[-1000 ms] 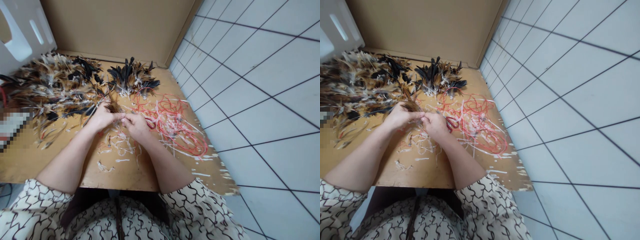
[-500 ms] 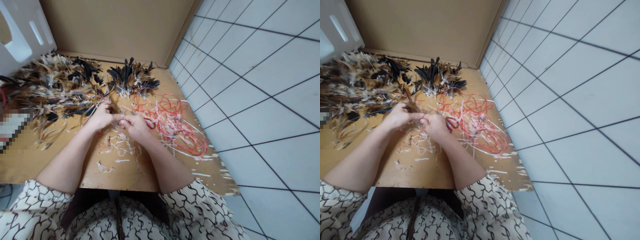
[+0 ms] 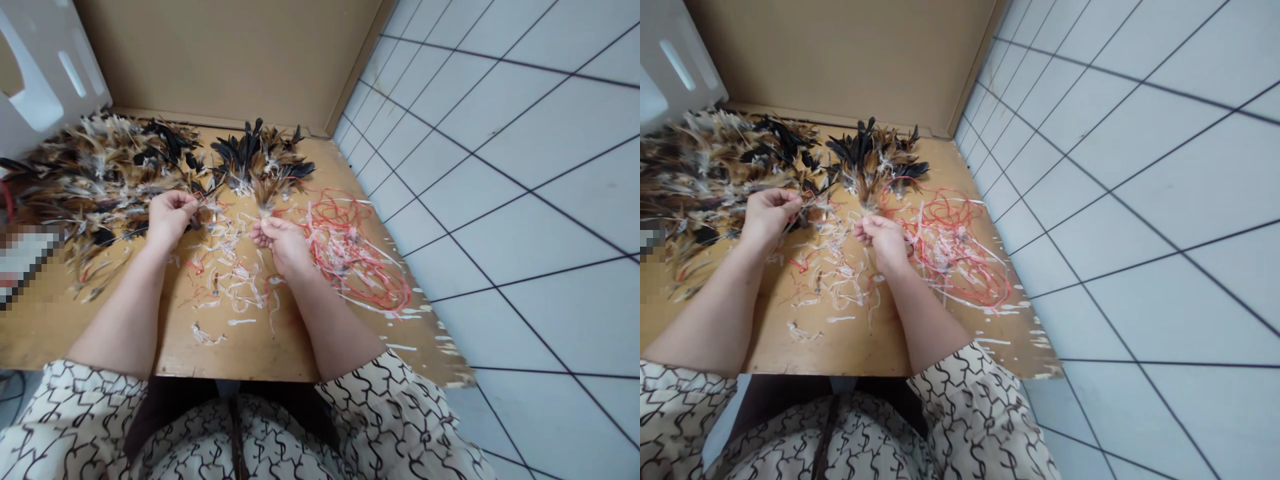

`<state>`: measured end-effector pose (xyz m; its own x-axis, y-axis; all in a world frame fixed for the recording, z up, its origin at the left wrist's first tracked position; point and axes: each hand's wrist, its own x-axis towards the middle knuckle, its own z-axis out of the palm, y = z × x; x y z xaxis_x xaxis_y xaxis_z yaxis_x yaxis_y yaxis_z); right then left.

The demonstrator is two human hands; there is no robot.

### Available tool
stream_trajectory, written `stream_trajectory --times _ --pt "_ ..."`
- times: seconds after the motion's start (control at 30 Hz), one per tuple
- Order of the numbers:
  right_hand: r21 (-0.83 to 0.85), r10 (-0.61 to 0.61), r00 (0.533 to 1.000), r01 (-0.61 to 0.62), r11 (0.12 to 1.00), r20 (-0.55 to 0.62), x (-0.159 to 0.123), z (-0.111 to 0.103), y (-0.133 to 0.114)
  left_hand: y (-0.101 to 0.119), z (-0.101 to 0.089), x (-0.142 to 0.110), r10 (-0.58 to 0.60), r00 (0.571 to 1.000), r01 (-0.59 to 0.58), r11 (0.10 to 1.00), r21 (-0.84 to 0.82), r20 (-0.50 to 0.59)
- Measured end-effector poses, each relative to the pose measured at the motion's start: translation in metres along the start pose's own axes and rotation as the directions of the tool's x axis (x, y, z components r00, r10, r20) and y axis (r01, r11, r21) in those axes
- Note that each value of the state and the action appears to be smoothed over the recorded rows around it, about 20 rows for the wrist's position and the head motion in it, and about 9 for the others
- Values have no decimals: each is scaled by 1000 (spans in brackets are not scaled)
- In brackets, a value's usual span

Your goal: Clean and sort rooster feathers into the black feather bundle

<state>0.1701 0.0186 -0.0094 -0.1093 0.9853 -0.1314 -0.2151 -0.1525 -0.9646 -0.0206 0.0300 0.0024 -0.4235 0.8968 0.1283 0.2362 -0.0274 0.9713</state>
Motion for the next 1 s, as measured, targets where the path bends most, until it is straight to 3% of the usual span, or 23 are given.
stream_trajectory --times 0.17,0.37,0.47,0.7,0.83,0.93,1.0 --pt "1 14 1000 -14 1000 26 -3 4 1 -9 2 4 44 997 -60 947 315 58" --pt "-65 23 998 -19 998 62 -4 9 6 -13 16 4 186 961 -274 721 636 204" --pt "-84 9 996 -1 996 87 -4 10 8 -14 18 5 167 966 -259 687 679 200" --pt "-93 -14 996 22 995 84 -4 9 11 -11 9 7 145 987 -159 798 581 71" --pt "-88 3 996 5 996 94 -5 11 12 -11 14 5 251 954 -297 714 634 164" --pt "-83 1 995 8 997 101 -6 12 11 -14 20 4 221 941 -338 642 689 256" --pt "-79 -5 995 13 997 99 -7 12 10 -15 20 4 216 946 -324 657 681 241"
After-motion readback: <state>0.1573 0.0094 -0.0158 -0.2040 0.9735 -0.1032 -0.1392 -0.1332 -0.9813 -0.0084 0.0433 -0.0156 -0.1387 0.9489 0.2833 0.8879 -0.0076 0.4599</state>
